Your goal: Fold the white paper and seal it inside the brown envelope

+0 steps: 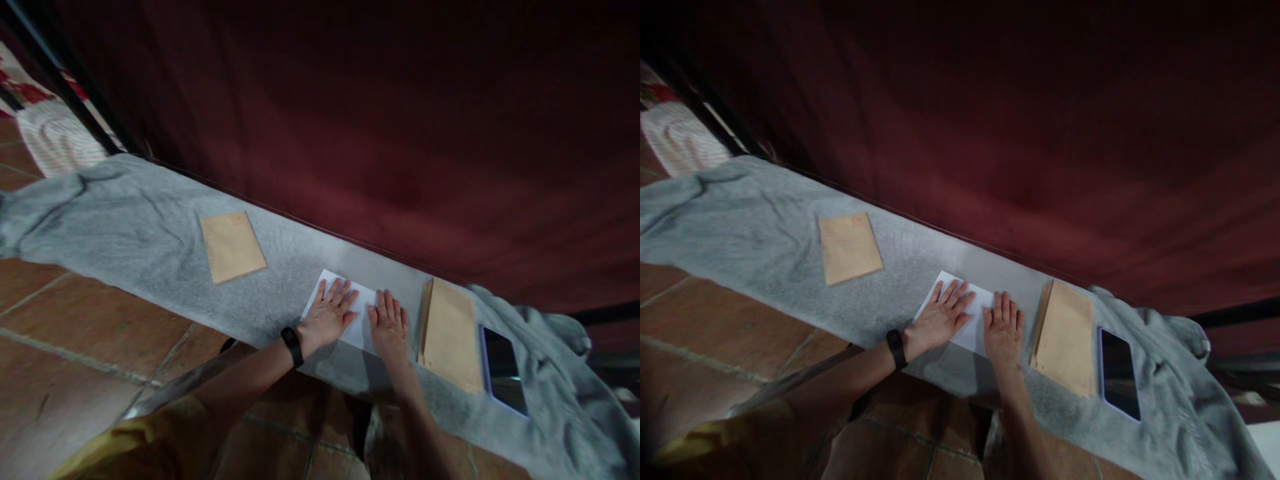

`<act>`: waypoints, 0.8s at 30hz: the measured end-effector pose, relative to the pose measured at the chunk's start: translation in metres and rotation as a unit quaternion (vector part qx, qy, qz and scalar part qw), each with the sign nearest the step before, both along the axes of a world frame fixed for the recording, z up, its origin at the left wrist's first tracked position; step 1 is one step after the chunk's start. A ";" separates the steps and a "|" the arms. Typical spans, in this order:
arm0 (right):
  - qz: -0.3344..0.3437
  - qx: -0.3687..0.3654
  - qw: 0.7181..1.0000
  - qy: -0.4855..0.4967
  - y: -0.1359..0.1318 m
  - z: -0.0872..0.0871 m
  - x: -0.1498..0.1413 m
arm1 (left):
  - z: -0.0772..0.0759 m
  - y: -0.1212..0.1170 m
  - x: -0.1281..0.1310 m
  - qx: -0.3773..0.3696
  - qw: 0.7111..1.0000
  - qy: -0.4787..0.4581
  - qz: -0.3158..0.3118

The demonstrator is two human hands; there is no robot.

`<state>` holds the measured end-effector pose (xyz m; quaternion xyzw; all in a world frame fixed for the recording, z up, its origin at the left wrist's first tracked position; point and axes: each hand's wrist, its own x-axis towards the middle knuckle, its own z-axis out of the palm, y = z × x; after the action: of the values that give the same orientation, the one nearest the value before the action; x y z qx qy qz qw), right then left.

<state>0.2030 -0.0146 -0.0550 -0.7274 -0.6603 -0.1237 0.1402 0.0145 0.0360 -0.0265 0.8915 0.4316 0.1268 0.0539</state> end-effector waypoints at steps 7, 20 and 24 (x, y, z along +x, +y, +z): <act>-0.022 0.017 1.000 0.010 -0.002 0.003 0.007 | 0.004 0.011 -0.012 -0.014 0.995 0.022 0.099; 0.038 0.009 0.996 0.076 0.003 0.002 -0.041 | 0.052 0.047 -0.047 -0.213 0.940 -0.139 0.227; 0.027 -0.017 0.996 0.079 0.003 0.001 -0.049 | 0.044 0.050 -0.050 -0.301 0.886 -0.280 0.215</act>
<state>0.1535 -0.0112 -0.0540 -0.7192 -0.6684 -0.0506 0.1827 -0.0356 0.0862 0.0175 0.6452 0.5969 0.2435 0.4101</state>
